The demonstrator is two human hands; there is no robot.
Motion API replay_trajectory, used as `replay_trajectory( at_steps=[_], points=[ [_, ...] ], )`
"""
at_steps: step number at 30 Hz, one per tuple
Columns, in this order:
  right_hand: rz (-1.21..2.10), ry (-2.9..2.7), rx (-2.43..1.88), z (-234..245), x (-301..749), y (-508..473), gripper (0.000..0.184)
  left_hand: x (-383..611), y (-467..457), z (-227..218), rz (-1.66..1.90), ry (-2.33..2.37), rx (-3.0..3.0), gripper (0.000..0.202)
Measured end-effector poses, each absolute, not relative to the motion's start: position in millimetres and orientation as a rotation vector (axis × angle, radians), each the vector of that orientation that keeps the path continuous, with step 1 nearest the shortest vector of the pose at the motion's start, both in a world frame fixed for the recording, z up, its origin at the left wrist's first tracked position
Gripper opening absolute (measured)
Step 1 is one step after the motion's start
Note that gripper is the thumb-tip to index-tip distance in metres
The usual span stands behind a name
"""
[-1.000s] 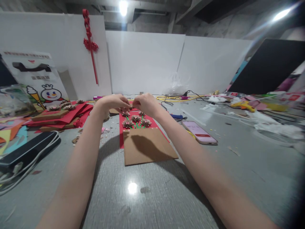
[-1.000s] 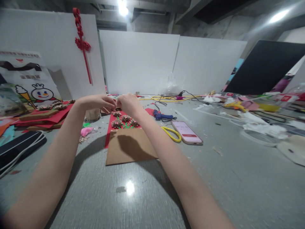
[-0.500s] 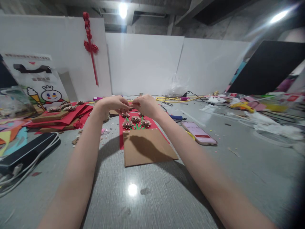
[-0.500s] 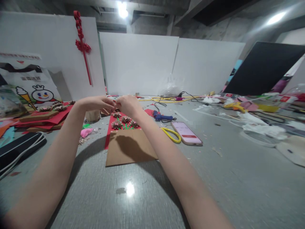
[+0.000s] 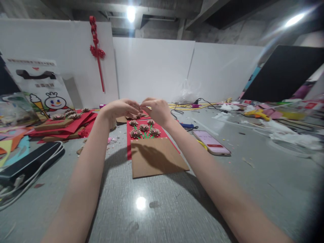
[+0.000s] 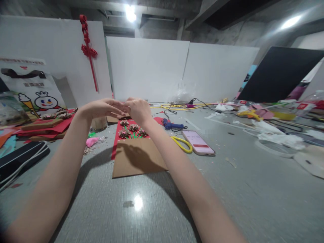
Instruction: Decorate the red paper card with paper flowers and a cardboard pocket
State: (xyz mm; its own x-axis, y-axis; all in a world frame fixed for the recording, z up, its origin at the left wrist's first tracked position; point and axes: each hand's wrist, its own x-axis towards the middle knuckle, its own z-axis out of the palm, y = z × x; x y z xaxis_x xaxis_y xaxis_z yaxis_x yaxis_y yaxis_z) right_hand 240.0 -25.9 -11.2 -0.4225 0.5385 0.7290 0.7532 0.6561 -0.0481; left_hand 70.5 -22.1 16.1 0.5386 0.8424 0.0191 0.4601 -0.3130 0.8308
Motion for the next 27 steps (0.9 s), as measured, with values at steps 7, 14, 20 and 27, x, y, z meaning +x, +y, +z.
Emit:
replay_trajectory(
  at_steps=[7,14,20,27],
  points=[
    [-0.378,-2.091,-0.801,-13,241,-19,0.019,71,-20,18,0.715,1.020,1.963,0.046],
    [-0.350,-2.094,-0.750,-14,241,-18,0.021,76,-16,14,0.825,0.971,1.913,0.039],
    [-0.327,-2.101,-0.725,-13,241,-15,0.019,77,-11,10,0.851,0.939,1.877,0.036],
    [-0.234,-2.129,-0.729,-14,241,-16,0.029,69,-10,10,0.914,1.033,1.892,0.036]
  ],
)
